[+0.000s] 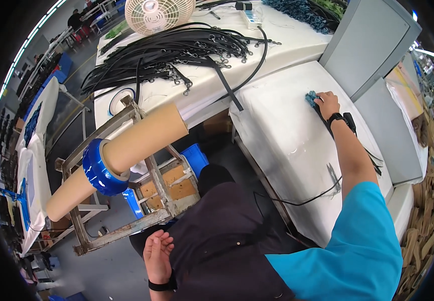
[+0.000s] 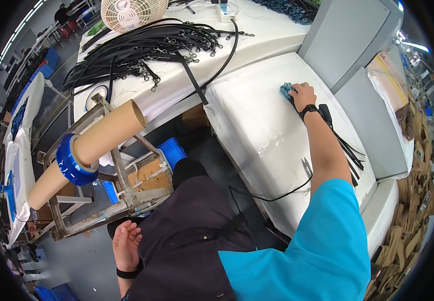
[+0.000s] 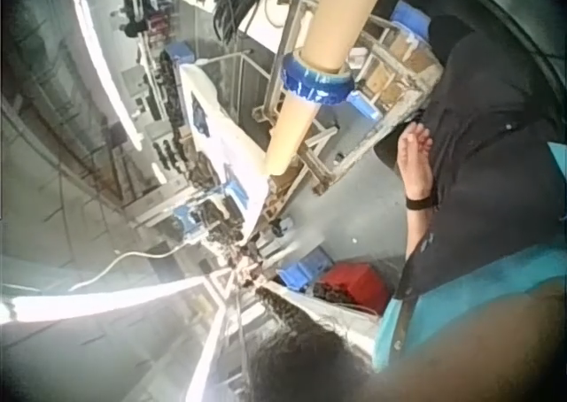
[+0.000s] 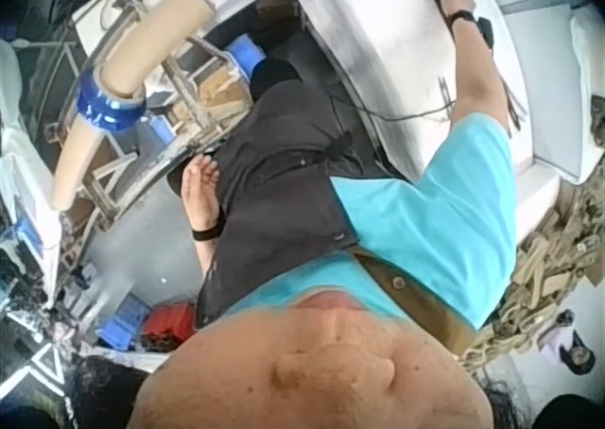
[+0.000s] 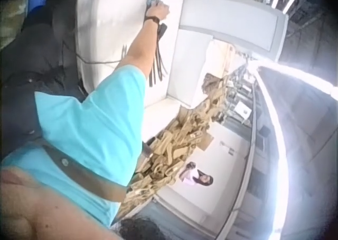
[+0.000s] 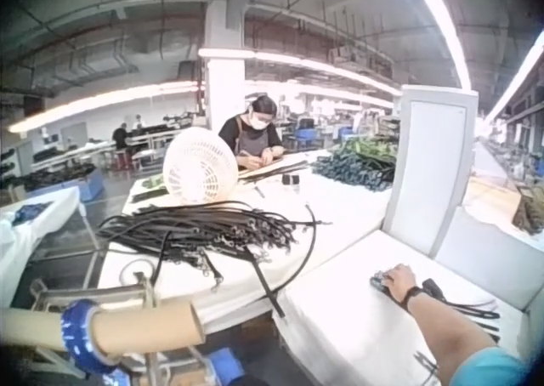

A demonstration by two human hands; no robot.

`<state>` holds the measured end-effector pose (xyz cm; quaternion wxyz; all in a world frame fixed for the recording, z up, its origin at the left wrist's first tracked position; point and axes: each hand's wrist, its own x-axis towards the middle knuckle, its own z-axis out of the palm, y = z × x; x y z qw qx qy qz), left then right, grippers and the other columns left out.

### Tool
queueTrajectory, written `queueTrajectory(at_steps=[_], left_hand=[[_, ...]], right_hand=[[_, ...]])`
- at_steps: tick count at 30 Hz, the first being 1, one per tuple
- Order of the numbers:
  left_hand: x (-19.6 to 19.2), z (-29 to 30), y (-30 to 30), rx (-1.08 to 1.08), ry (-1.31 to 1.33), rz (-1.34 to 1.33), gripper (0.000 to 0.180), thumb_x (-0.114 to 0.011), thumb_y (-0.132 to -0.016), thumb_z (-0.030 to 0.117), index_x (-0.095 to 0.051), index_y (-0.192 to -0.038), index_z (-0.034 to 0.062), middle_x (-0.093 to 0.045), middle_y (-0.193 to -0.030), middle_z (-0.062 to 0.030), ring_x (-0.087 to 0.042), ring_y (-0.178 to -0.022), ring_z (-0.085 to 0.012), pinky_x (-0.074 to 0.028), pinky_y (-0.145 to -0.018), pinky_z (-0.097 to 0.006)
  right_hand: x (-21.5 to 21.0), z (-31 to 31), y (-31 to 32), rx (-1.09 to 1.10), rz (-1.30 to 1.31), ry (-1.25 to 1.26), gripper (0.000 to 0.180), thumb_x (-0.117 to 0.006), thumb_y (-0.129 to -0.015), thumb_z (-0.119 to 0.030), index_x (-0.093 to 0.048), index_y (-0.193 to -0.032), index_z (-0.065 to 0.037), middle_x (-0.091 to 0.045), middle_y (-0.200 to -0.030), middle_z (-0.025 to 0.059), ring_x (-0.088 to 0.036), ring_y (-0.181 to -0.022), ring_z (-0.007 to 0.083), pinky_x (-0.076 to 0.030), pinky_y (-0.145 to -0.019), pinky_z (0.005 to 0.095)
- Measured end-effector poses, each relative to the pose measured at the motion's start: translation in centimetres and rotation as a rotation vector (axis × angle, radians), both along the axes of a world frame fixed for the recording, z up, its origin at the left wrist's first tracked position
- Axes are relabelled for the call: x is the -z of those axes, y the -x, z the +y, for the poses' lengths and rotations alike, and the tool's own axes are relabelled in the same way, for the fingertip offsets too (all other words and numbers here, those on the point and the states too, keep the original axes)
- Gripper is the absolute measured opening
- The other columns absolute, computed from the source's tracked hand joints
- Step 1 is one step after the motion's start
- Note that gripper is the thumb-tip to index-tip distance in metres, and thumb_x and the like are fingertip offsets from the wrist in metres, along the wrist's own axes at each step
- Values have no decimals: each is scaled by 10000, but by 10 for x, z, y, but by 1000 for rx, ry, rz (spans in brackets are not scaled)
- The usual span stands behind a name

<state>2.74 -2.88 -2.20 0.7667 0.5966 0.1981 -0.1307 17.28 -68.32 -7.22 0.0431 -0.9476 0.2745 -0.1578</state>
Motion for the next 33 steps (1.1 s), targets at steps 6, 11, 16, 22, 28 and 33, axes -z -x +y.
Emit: queueTrajectory(at_steps=[6,11,16,22,28,33], left_hand=[[5,-7,-10,14,3,55,260,-511,-955,247,-528,-1120,47,-616,-1011,-59,-595,-892,-148,-488,-761,-282],[6,-7,-16,2,-11,81,256,-512,-953,224,-519,-1126,37,-615,-1010,-63,-598,-888,-148,-485,-772,-286],[5,-1,-14,16,29,45,258,-514,-951,215,-522,-1130,29,-617,-1013,-70,-599,-886,-148,-485,-773,-285],[9,16,-8,-7,63,61,238,-504,-957,187,-532,-1128,25,-621,-1019,-73,-602,-892,-149,-484,-780,-282],[17,29,-10,-14,94,42,241,-508,-955,188,-531,-1131,25,-620,-1018,-73,-600,-895,-148,-483,-785,-285],[17,41,-9,-27,128,34,245,-504,-956,182,-529,-1136,18,-622,-1018,-74,-599,-897,-152,-483,-782,-285]], right_hand=[[35,-9,6,62,49,16,619,-567,-871,-387,-343,-1404,-166,-435,-1335,103,-427,-1205,309,-388,-942,489],[43,2,11,32,115,99,638,-566,-870,-348,-322,-1404,-99,-435,-1338,125,-422,-1205,337,-365,-966,491],[8,41,16,-56,-197,122,640,-620,-844,-234,-332,-1378,-30,-460,-1284,207,-430,-1172,384,-360,-983,459],[-103,155,61,-339,-321,-993,326,-571,-917,-267,-603,-1096,3,-629,-959,39,-563,-907,108,-421,-852,257],[-183,255,90,-643,-174,-1569,240,-492,-952,-196,-614,-1006,3,-625,-889,50,-559,-824,105,-442,-776,247],[-194,301,14,-935,-64,-1138,248,-518,-940,-197,-632,-960,23,-627,-865,39,-553,-801,86,-446,-753,236]])
